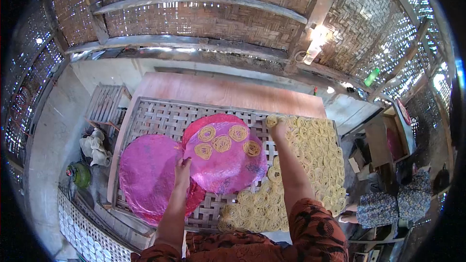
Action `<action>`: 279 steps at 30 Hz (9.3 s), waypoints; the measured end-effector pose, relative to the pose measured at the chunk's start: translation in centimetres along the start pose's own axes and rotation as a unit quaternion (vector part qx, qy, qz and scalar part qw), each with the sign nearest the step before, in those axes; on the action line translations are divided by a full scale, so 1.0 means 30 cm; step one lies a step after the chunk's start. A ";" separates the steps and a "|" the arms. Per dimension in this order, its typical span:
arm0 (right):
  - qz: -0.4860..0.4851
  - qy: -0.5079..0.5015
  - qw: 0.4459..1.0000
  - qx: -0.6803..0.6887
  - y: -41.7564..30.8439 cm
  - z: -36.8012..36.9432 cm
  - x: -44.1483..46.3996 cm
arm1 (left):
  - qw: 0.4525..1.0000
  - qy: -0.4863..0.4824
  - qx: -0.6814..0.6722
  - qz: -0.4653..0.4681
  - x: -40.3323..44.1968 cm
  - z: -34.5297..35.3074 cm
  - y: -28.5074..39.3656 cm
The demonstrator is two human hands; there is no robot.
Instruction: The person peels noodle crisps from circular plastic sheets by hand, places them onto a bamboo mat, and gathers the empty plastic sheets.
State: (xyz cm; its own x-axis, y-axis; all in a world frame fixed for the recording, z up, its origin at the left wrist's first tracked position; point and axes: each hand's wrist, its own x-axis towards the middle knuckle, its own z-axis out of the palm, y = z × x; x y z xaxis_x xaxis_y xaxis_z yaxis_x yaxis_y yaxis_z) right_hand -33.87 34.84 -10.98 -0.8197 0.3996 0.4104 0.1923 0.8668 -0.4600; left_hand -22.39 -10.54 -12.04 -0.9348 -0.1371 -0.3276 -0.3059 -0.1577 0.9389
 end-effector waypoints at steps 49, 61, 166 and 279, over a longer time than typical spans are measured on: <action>0.111 -0.122 0.953 0.256 -0.262 -0.204 0.004 | 0.984 -0.110 -0.020 -0.140 -0.004 -0.086 0.129; 0.050 -0.106 0.932 0.344 -0.352 -0.020 -0.080 | 0.967 -0.019 0.254 0.031 0.156 0.070 0.151; 0.289 -0.392 0.683 0.544 -0.603 -0.542 -0.481 | 0.917 -0.185 -0.312 -0.165 -0.315 0.114 0.411; -0.171 -0.467 0.839 0.223 -0.506 -0.545 -0.911 | 0.908 -0.242 0.307 0.150 -0.452 -0.163 0.289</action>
State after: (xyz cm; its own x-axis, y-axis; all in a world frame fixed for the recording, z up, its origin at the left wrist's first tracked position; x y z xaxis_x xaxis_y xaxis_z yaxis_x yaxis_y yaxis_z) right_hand -5.54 15.64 -2.34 -0.8911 -0.4374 -0.1212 -0.1901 0.6022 -0.7754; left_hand -11.49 -14.84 0.01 -0.9167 0.3865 -0.1019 0.0727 0.4118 0.9084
